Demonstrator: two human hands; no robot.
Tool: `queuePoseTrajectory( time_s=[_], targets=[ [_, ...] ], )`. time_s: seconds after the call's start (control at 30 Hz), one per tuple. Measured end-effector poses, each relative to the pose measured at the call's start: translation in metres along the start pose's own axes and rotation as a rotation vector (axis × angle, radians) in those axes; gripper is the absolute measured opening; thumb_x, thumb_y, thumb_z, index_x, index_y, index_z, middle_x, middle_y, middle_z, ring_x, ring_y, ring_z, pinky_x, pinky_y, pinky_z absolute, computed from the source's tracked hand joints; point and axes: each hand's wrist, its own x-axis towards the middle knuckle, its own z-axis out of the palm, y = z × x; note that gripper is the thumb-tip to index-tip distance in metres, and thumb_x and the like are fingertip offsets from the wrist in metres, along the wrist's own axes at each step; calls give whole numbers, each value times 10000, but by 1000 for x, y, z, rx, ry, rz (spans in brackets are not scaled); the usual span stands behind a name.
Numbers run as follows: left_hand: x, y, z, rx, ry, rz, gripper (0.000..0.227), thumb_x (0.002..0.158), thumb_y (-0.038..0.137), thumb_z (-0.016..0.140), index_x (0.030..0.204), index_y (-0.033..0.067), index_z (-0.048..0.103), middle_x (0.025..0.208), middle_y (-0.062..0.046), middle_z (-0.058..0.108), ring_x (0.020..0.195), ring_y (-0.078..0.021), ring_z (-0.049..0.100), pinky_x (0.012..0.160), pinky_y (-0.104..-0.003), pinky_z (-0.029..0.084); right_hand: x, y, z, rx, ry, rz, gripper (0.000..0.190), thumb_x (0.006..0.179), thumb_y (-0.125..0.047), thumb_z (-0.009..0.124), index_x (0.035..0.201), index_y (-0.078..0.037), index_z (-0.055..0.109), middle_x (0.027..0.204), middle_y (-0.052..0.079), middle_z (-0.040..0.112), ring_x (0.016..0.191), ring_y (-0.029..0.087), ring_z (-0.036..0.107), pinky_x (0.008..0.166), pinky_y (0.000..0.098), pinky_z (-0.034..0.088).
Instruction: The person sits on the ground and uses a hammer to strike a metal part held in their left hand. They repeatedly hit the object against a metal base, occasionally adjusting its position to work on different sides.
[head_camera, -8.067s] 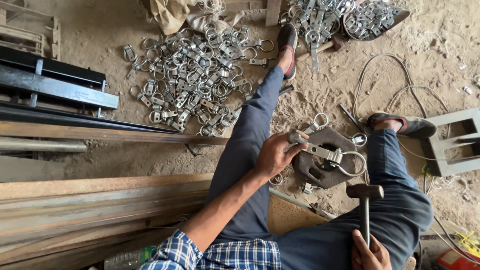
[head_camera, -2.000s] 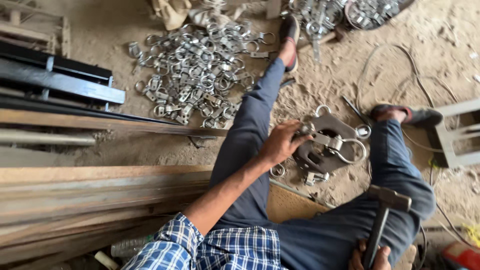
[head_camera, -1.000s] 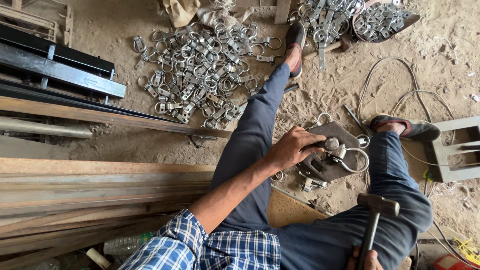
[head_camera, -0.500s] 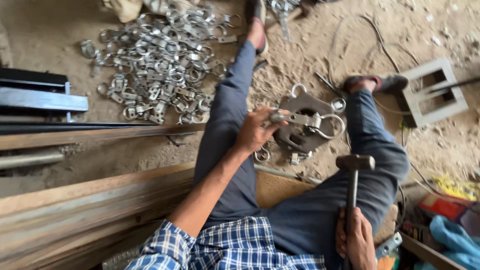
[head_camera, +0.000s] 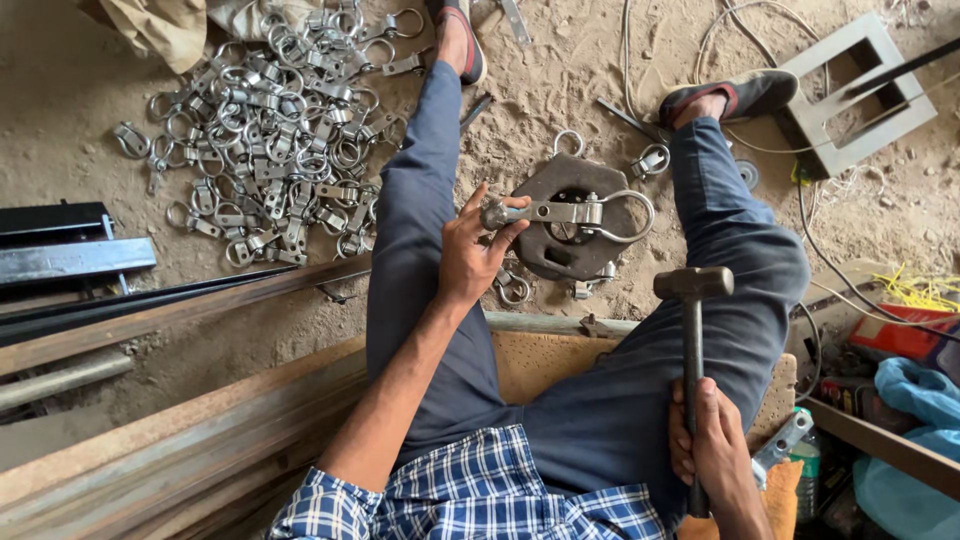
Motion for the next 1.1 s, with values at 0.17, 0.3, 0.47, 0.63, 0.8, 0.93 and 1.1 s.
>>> queuePoseTrajectory(
  time_s=[0.17,0.3,0.47,0.63,0.8,0.93,1.1],
  targets=[
    [2,0,-1,51,-28,9,169,990,274,718,1097,143,722,1108,-12,793,1021,-193,779,1239,-508,385,-5,-5,4,-6,25,15,491,1072,-463,299,1008,-28,517,515,22,368,310,112,312,267,283,302],
    [6,-1,0,97,-46,34,212,1003,318,704,1095,129,733,1072,-31,787,1052,-227,750,1166,-478,456,-4,-8,6,-19,27,24,472,1063,-456,308,991,-36,509,507,23,367,307,119,319,264,289,306],
    [3,-25,12,194,-91,121,236,1006,315,702,1102,103,743,1029,-77,789,1053,-218,741,1138,-469,481,-11,-17,15,-133,52,-16,426,1055,-420,346,968,-36,509,511,19,383,322,127,354,271,299,336],
    [-3,-31,18,197,-70,150,339,1004,289,713,1240,47,721,1075,-108,780,1089,-247,723,1116,-442,501,-22,-24,32,-358,81,-108,379,1060,-361,423,929,-30,553,528,33,422,345,137,406,295,312,364],
    [3,-16,10,263,-90,147,356,922,257,769,1201,39,724,1125,-140,770,1156,-321,681,1069,-428,506,-32,-61,29,-579,95,-994,313,1141,-307,471,1106,-3,532,669,13,526,479,88,468,442,271,367],
    [2,-22,14,226,-68,166,385,881,229,794,1208,42,717,1133,-148,768,1149,-322,679,1062,-430,504,-42,-109,-6,-867,639,-1264,267,1079,-316,543,971,-74,576,721,56,575,568,152,519,537,312,428],
    [8,-24,16,186,-92,162,382,914,200,802,1252,46,711,1100,-113,769,1106,-271,703,1114,-447,495,20,-118,55,-1156,537,-700,179,1064,-218,510,1107,-55,572,797,108,631,605,197,539,542,364,472]
  ],
)
